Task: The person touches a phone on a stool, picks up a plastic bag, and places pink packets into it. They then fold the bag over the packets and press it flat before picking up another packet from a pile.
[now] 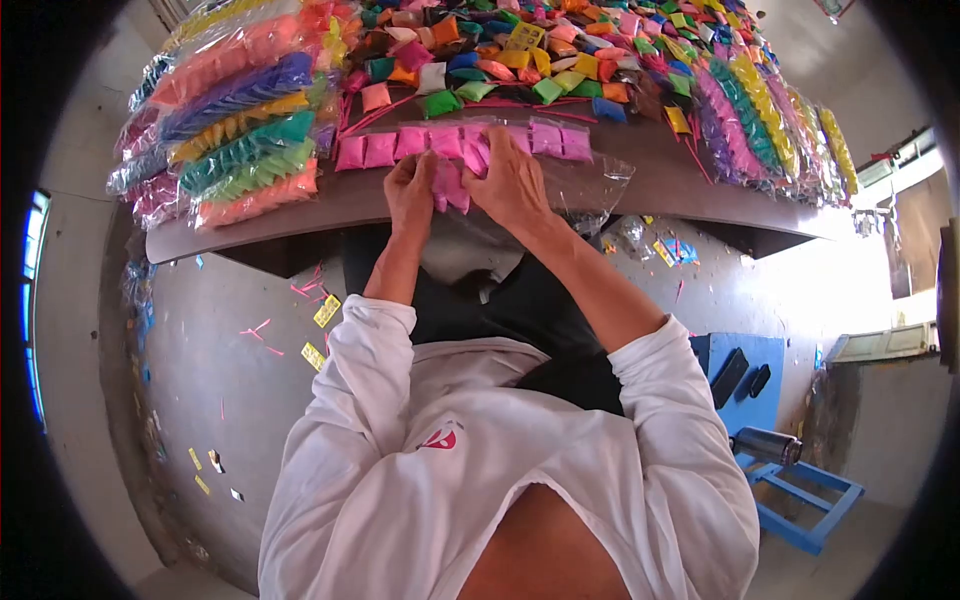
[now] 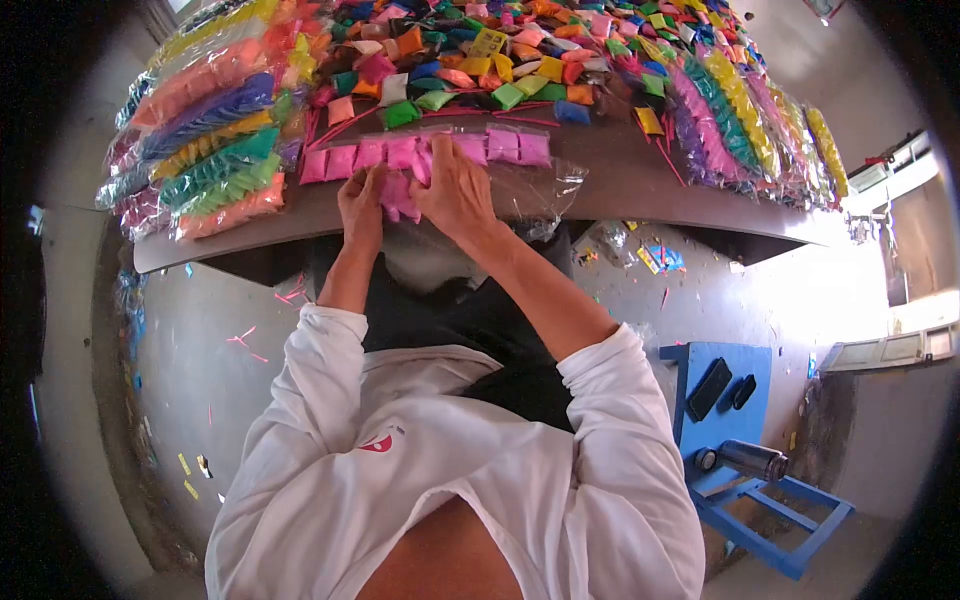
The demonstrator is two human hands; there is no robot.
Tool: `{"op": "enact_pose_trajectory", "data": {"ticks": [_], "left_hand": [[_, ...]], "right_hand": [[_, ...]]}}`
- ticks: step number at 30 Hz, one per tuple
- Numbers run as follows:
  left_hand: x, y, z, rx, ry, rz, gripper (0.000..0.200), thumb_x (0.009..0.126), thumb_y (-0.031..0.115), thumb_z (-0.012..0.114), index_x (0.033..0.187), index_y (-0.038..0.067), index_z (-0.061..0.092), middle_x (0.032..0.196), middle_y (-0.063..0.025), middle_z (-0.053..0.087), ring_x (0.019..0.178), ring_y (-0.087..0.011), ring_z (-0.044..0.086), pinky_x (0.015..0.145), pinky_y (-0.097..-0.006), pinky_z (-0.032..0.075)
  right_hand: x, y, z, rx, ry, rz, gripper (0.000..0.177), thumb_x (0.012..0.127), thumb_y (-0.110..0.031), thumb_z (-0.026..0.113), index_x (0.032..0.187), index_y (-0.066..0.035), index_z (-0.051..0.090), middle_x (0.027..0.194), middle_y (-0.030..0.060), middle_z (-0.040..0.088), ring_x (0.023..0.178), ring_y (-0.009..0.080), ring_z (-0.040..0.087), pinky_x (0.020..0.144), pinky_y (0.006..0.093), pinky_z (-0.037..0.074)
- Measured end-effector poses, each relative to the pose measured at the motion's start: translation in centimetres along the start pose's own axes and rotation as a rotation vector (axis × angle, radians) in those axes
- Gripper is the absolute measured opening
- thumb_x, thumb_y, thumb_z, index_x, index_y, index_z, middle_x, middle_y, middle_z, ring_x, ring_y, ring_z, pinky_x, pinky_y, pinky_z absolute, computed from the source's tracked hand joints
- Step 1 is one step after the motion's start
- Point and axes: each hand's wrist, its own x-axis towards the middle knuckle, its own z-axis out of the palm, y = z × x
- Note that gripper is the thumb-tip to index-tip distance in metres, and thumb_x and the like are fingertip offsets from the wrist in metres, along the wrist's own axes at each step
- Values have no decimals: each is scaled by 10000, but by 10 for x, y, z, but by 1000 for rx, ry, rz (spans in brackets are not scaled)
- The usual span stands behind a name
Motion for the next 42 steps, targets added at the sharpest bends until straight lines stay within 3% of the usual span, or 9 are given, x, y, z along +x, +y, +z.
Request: {"op": "enact_pose_trajectory", "data": {"ticks": [7, 13, 19, 22, 25, 30, 33, 34, 42], "left_hand": [[1, 4, 0, -211, 50, -88, 161, 887, 197, 637, 793, 67, 636, 721, 53, 567, 611, -37, 464, 553, -212, 360], [3, 4, 6, -170, 117, -79, 173, 880, 192, 637, 755, 73, 622, 709, 57, 552, 605, -42, 446, 543, -229, 347], [11, -10, 13, -97, 218, -13, 213, 857, 169, 633, 673, 82, 570, 662, 67, 484, 596, -50, 393, 540, -245, 311], [17, -14, 15, -81, 276, -11, 195, 840, 175, 645, 683, 85, 572, 676, 52, 490, 628, -62, 415, 571, -248, 342], [18, -14, 19, -88, 307, -44, 203, 842, 177, 635, 673, 89, 564, 657, 57, 461, 612, -68, 401, 552, -260, 329], [22, -15, 18, -87, 336, -79, 209, 843, 178, 614, 666, 94, 542, 640, 59, 417, 589, -78, 380, 531, -275, 307], [21, -12, 26, -127, 364, 0, 307, 831, 173, 597, 574, 97, 447, 592, 66, 371, 564, -60, 317, 500, -275, 241], [22, -17, 24, -110, 341, 1, 269, 838, 179, 601, 610, 93, 486, 614, 58, 405, 573, -66, 347, 512, -272, 272], [16, -18, 12, -64, 192, -60, 173, 863, 205, 635, 762, 68, 603, 719, 25, 557, 632, -78, 484, 582, -252, 390]], "right_hand": [[-11, -7, -21, 20, -258, -54, 671, 735, -217, 684, 1308, 20, 428, 1250, 260, 519, 1164, 391, 507, 980, 429, 416], [-5, 10, -12, 123, -216, -150, 653, 701, -263, 709, 1244, 31, 498, 1185, 257, 565, 1093, 400, 553, 926, 420, 455], [36, 38, -7, 87, -447, -105, 628, 678, -316, 703, 1174, 39, 552, 1094, 252, 609, 1048, 372, 583, 891, 403, 463], [59, 43, -3, 94, -482, -214, 618, 675, -316, 685, 1179, 20, 561, 1116, 245, 605, 1055, 373, 578, 904, 403, 454], [66, 40, -5, 130, -552, -188, 614, 671, -300, 676, 1197, -3, 562, 1157, 237, 595, 1074, 372, 571, 932, 399, 446], [49, 17, -33, -26, -448, -49, 639, 672, -286, 675, 1217, 19, 539, 1198, 252, 573, 1129, 369, 546, 967, 405, 434], [21, 4, -37, -60, -368, 130, 681, 680, -272, 683, 1259, 33, 493, 1208, 272, 557, 1161, 376, 524, 983, 420, 417], [13, 0, -36, -56, -334, 196, 698, 684, -267, 685, 1275, 37, 474, 1211, 280, 553, 1171, 379, 516, 988, 426, 411], [-21, 10, -8, 136, -175, 15, 715, 696, -252, 719, 1297, 3, 427, 1060, 273, 613, 1005, 421, 587, 860, 447, 469]]}}
